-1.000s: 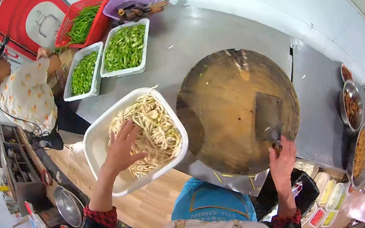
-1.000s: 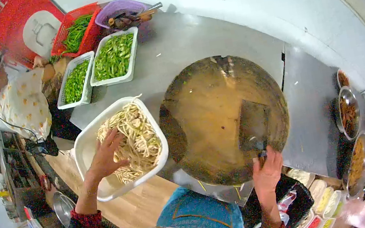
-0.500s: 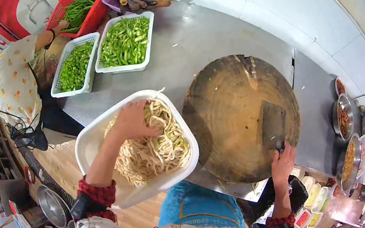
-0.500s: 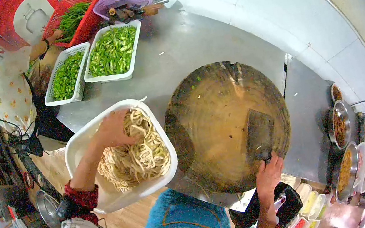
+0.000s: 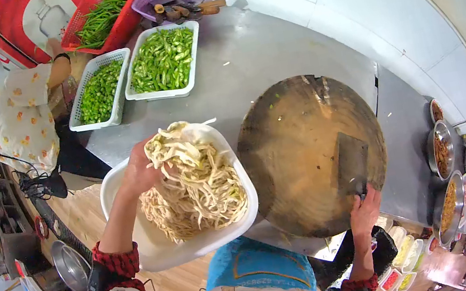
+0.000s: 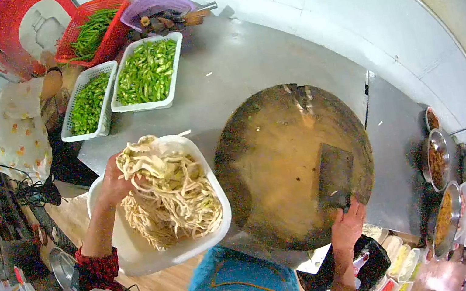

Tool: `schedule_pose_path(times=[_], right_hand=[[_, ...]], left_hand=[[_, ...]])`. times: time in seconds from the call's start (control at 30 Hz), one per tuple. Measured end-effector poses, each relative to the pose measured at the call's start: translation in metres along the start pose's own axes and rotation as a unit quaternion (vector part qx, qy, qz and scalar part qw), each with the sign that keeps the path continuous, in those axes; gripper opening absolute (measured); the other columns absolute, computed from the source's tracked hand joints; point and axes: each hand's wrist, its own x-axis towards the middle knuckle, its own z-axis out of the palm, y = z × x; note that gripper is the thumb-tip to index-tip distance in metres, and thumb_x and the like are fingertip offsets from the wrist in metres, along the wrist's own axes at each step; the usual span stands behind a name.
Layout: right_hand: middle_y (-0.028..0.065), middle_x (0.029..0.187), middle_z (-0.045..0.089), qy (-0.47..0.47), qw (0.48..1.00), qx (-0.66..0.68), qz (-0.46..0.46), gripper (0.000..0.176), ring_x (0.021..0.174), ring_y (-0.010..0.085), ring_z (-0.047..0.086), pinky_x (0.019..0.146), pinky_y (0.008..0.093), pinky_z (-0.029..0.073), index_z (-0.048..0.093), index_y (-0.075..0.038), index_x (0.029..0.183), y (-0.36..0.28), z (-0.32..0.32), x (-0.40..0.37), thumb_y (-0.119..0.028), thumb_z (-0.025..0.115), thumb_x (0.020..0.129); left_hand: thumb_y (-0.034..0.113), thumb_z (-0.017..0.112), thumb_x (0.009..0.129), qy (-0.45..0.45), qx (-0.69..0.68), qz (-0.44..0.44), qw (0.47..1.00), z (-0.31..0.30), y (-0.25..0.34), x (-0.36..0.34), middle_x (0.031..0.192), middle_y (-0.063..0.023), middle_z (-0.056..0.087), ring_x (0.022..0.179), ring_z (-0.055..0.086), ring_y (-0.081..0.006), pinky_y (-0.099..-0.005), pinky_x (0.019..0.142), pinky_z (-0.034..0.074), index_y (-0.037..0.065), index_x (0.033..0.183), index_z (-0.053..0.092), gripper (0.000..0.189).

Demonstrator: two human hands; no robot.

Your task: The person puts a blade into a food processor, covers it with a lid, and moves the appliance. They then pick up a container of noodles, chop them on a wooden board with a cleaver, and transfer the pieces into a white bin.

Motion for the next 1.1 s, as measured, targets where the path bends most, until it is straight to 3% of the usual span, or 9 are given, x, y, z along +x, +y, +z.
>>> schedule_pose_path(times=[0.2, 0.37, 0.4, 0.57, 0.7, 0.77, 0.83, 0.9, 1.1], right_hand=[[0.0235, 0.118, 0.049, 0.002, 0.999, -0.043, 0.007, 0.053, 0.11, 0.0418, 0.047, 0.093, 0.0482, 0.039, 0.045, 0.0, 0.124, -0.03, -0.024, 0.002, -0.009, 0.066, 0.076], [0.0143, 0.101, 0.063, -0.117, 0.925, 0.34, -0.12, 0.028, 0.085, 0.021, 0.064, 0.071, 0.0329, 0.053, 0.061, -0.004, 0.107, -0.16, -0.058, -0.003, -0.013, 0.066, 0.081], [0.0138, 0.109, 0.062, -0.244, 0.867, 0.422, -0.099, 0.033, 0.095, 0.0229, 0.063, 0.08, 0.0356, 0.051, 0.059, -0.006, 0.111, -0.188, -0.065, -0.006, -0.016, 0.069, 0.08], [0.0207, 0.125, 0.052, -0.17, 0.834, 0.438, -0.29, 0.09, 0.117, 0.0299, 0.051, 0.099, 0.0361, 0.041, 0.024, -0.002, 0.143, -0.275, -0.03, -0.021, -0.026, 0.077, 0.074], [0.0196, 0.131, 0.047, -0.326, 0.681, 0.636, -0.16, 0.113, 0.121, 0.0271, 0.047, 0.102, 0.034, 0.037, 0.005, -0.002, 0.147, -0.29, 0.001, -0.027, -0.026, 0.082, 0.068], [0.0145, 0.13, 0.049, -0.385, 0.571, 0.72, -0.079, 0.108, 0.117, 0.022, 0.049, 0.1, 0.0329, 0.038, 0.009, -0.005, 0.148, -0.286, 0.01, -0.028, -0.021, 0.081, 0.07], [0.0106, 0.124, 0.053, -0.346, 0.599, 0.715, -0.096, 0.096, 0.113, 0.0186, 0.05, 0.099, 0.0319, 0.039, 0.02, -0.006, 0.147, -0.287, 0.016, -0.033, -0.015, 0.079, 0.071], [0.0099, 0.133, 0.046, -0.387, 0.617, 0.682, -0.066, 0.078, 0.121, 0.0191, 0.046, 0.1, 0.0316, 0.04, 0.033, -0.001, 0.141, -0.287, 0.016, -0.036, -0.002, 0.073, 0.074], [0.0073, 0.123, 0.054, -0.373, 0.517, 0.769, 0.046, 0.039, 0.115, 0.0164, 0.048, 0.098, 0.0307, 0.039, 0.047, 0.0, 0.124, -0.288, 0.006, -0.042, -0.011, 0.06, 0.09]], left_hand=[[0.008, 0.08, 0.063, 0.011, -0.086, 0.02, 0.996, 0.0, 0.039, -0.022, 0.102, -0.0004, 0.062, 0.093, 0.056, -0.0098, -0.0273, 0.085, 0.046, 0.002, 0.118, 0.053, 0.061], [0.011, 0.082, 0.063, 0.063, -0.161, -0.027, 0.985, 0.024, 0.058, -0.037, 0.106, -0.0035, 0.061, 0.098, 0.057, -0.0118, -0.0286, 0.086, 0.048, 0.002, 0.12, 0.051, 0.064], [0.005, 0.075, 0.07, 0.048, -0.129, -0.019, 0.99, 0.025, 0.054, -0.039, 0.109, -0.006, 0.061, 0.1, 0.059, -0.014, -0.0291, 0.084, 0.05, 0.002, 0.122, 0.049, 0.058], [0.001, 0.067, 0.076, 0.129, -0.406, -0.101, 0.899, 0.05, 0.041, -0.051, 0.116, -0.0098, 0.059, 0.102, 0.06, -0.0188, -0.0321, 0.085, 0.051, 0.002, 0.123, 0.05, 0.05], [0.006, 0.069, 0.078, 0.113, -0.117, -0.042, 0.986, 0.05, 0.013, -0.057, 0.123, -0.0085, 0.056, 0.116, 0.052, -0.0231, -0.0342, 0.101, 0.041, 0.004, 0.128, 0.047, 0.054], [0.011, 0.073, 0.075, 0.127, -0.181, -0.029, 0.975, 0.05, 0.007, -0.062, 0.127, -0.0088, 0.053, 0.118, 0.05, -0.0235, -0.0341, 0.103, 0.039, 0.004, 0.13, 0.045, 0.062], [0.012, 0.076, 0.072, 0.09, -0.124, -0.031, 0.988, 0.041, 0.013, -0.064, 0.133, -0.0084, 0.047, 0.12, 0.049, -0.0217, -0.0354, 0.103, 0.039, 0.003, 0.133, 0.042, 0.071], [0.007, 0.076, 0.071, -0.016, -0.587, 0.02, 0.809, 0.04, 0.026, -0.054, 0.138, -0.0092, 0.041, 0.123, 0.046, -0.0216, -0.039, 0.104, 0.039, 0.003, 0.136, 0.038, 0.075], [0.011, 0.074, 0.077, 0.087, -0.148, 0.017, 0.985, 0.037, 0.045, -0.059, 0.09, -0.0054, 0.067, 0.081, 0.063, -0.0133, -0.0266, 0.073, 0.051, -0.002, 0.103, 0.064, 0.031]])
